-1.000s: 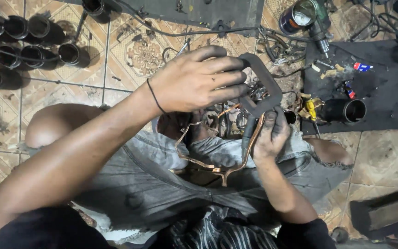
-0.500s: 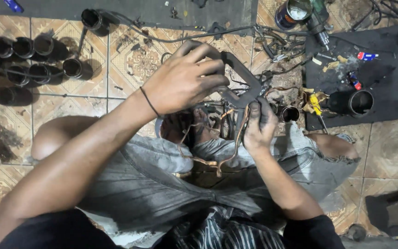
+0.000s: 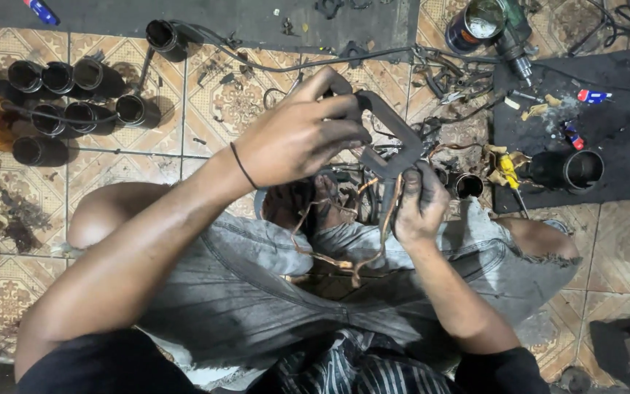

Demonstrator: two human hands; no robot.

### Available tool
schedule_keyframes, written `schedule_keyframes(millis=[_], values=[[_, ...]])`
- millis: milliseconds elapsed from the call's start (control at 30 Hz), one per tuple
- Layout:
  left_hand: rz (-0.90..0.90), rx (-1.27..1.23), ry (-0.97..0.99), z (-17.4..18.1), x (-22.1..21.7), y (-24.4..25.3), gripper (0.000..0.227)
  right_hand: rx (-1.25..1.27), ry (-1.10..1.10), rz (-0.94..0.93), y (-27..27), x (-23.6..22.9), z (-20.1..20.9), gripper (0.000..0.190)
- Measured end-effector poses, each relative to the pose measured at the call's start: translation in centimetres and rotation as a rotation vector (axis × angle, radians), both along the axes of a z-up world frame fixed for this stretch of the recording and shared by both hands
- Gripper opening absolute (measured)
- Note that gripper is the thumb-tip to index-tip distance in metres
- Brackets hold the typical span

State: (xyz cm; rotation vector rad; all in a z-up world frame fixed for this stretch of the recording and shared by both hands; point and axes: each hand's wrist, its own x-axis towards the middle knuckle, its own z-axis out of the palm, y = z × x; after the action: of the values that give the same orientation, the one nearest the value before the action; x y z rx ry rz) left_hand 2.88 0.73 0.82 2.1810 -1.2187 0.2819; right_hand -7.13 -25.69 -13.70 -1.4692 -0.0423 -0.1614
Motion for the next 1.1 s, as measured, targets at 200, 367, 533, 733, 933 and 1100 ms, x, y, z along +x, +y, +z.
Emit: schedule_keyframes(millis=[200,367,533,733,933,1100], values=[[0.11,-0.239,-0.109,1.3,0.7,0.4,0.01,-0.209,-0.049,-0.094,0.9,-1.2,-1.6,0.034],[0.271,-0.153,0.052,2.4,-0.1,2.9,0.035,-0.21,-0.073,-0.152,-0.3,0.2,-0.1,0.031],[0.274,0.076,-0.055,1.1,0.2,3.3,0.053,-0.173,-0.125,-0.152,0.2,-0.5,-1.3,0.035],[0.001,0.179,-0.162,2.7,0.1,2.8,0.044,-0.062,-0.099,-0.116,0.1,-0.5,-0.4,0.029],[-0.07,0.193,-0.353,1.1,0.9,2.6,0.05,-0.054,-0.062,-0.044,-0.5,-0.6,1.6,0.032],[-0.253,0.12,-0.368,2.6,0.4,1.8,0.021,-0.094,-0.081,0.018,-1.0,-0.6,4.7,0.058]])
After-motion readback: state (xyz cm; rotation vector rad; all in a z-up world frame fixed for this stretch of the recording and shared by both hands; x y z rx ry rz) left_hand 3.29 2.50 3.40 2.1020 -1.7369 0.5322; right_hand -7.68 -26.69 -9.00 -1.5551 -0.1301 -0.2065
